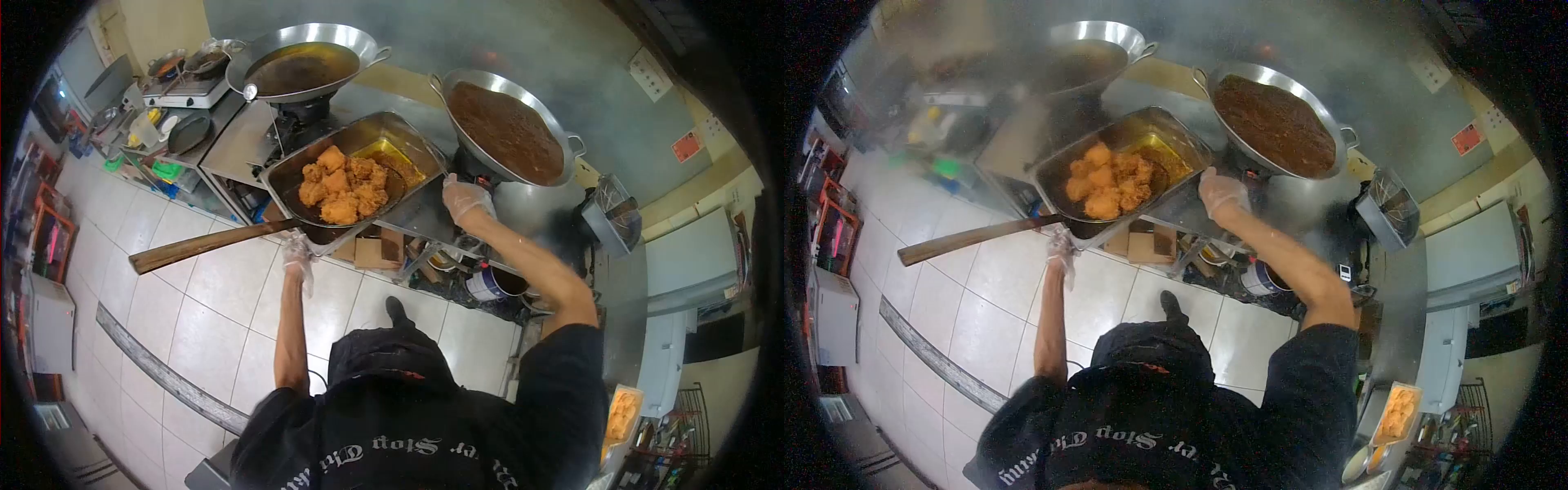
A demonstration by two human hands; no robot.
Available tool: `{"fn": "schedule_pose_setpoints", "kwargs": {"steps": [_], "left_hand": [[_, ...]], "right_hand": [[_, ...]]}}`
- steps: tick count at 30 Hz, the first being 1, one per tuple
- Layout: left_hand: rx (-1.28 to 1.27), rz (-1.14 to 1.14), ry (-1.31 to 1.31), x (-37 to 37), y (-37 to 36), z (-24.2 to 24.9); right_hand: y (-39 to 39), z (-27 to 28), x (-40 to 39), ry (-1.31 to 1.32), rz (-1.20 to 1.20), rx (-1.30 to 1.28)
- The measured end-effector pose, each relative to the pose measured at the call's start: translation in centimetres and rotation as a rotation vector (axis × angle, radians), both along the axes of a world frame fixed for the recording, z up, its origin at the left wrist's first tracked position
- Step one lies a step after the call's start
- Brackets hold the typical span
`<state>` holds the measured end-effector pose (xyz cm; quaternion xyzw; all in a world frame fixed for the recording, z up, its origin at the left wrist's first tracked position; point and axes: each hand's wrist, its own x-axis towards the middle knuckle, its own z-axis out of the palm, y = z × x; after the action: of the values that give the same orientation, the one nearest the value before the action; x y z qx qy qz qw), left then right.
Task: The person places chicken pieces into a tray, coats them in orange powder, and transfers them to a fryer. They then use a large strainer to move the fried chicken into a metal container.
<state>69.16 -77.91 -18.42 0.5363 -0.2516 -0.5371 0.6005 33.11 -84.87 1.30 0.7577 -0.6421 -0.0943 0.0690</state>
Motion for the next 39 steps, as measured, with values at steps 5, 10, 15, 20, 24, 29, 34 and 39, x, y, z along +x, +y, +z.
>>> {"fn": "schedule_pose_setpoints", "kwargs": {"steps": [5,10,15,20,24,29,34,39], "left_hand": [[-0.009,0.04,-0.016,0.3,-0.8,-2.7],[-0.124,-0.001,0.029,0.8,-0.7,-2.1],[-0.034,0.033,0.013,0.9,-1.0,-3.3],[-0.033,-0.041,-0.045,1.3,-0.7,-2.0],[-0.128,-0.007,0.037,1.2,-0.1,-2.1],[0.01,-0.008,-0.152,1.3,0.1,-1.1],[0.054,-0.026,-0.099,2.5,0.6,-1.9],[0.11,0.032,-0.067,1.5,1.0,-0.3]], "right_hand": [[-1.2,2.0,0.2,0.209,0.121,0.024],[0.6,4.1,2.0,0.089,-0.1,-0.048],[0.1,7.7,-2.3,-0.01,0.182,0.134],[4.5,15.5,-5.8,-0.213,-0.088,-0.07],[6.2,17.7,-10.5,-0.448,-0.324,-0.084],[5.2,14.0,-20.0,-0.166,-0.411,-0.23],[4.7,13.9,-24.6,-0.036,-0.704,-0.151],[0.2,4.4,-39.5,0.307,-0.104,-0.024]]}}
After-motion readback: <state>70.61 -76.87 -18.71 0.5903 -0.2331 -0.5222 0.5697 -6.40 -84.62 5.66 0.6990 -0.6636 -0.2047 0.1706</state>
